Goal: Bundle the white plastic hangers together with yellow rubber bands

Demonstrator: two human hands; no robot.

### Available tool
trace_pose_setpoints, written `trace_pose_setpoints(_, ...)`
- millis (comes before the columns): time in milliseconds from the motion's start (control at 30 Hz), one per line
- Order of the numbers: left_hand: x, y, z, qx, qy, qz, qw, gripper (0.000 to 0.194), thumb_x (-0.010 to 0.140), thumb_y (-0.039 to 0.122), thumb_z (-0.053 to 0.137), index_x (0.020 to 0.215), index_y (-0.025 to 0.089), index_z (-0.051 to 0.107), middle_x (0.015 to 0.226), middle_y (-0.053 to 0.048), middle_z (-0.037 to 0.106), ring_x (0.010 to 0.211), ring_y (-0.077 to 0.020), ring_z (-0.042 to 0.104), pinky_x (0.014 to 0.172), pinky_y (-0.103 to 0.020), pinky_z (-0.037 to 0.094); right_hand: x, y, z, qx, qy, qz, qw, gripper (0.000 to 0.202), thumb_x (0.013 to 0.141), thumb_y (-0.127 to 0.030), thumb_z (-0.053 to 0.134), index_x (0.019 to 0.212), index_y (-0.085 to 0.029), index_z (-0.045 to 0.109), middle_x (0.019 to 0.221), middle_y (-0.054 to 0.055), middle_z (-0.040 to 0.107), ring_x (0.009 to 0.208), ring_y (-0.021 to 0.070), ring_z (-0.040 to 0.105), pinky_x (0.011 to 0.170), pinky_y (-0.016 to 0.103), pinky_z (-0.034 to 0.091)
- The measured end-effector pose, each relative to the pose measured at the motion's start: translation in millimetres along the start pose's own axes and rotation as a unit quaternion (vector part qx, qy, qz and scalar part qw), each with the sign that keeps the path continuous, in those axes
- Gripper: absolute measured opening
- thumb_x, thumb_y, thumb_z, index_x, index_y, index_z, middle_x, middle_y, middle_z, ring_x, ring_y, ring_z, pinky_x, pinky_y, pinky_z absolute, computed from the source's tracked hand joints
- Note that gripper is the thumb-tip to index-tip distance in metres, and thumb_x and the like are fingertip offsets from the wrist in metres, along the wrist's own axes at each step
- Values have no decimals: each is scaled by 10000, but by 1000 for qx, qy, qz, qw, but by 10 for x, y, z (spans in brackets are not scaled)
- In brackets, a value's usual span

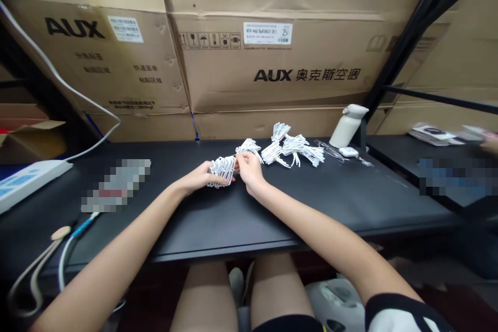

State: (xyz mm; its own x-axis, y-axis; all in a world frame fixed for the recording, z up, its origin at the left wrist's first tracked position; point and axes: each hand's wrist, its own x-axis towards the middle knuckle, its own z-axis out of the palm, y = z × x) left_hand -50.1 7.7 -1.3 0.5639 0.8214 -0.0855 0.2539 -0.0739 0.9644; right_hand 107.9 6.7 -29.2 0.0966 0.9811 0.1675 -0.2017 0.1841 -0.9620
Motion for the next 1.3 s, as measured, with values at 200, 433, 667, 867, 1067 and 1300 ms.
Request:
trace_pose_setpoints(200,40,-33,5,14,77,9,997,348,601,222,737,929,106,717,888,-94,734,783,-215,659,577,-275,498,17,4,-16,-56,22,-90,994,252,788,-438,596,742,-203,516,705,12,603,629,143,602,573,278,512)
trace_pose_setpoints(433,26,-21,15,27,96,-7,995,357,606,231,730,939,102,713,955,-117,727,852,-241,658,550,-269,520,82,32,-86,-116,22,-158,980,194,834,-380,538,760,-205,498,768,27,624,750,167,624,711,315,512)
trace_pose_setpoints(667,-42,-12,-36,-38,-50,-8,998,436,637,222,747,1061,134,700,976,-106,733,830,-208,660,606,-256,510,169,29,-152,-128,-42,-106,985,222,799,-385,565,681,-197,543,694,3,608,686,156,592,712,301,474)
trace_pose_setpoints(867,-26,-22,-62,-97,-11,18,995,537,638,243,769,1151,136,651,1036,-126,713,849,-212,653,585,-242,503,232,30,-198,-100,-43,-69,992,190,746,-350,626,661,-181,612,699,7,636,703,147,595,757,302,472)
trace_pose_setpoints(1067,-26,-22,-102,-175,41,22,983,685,669,241,749,1311,192,517,1103,-116,687,767,-165,652,579,-238,509,215,9,-189,-84,-57,-19,995,162,747,-331,649,688,-181,635,721,10,651,703,143,605,727,303,500)
trace_pose_setpoints(1300,13,-82,23,-63,29,13,998,438,752,459,639,992,93,630,818,-125,712,659,-210,661,596,-316,519,96,-38,-111,7,-193,108,975,257,770,-413,637,917,-203,615,665,-26,616,533,100,561,448,203,447)
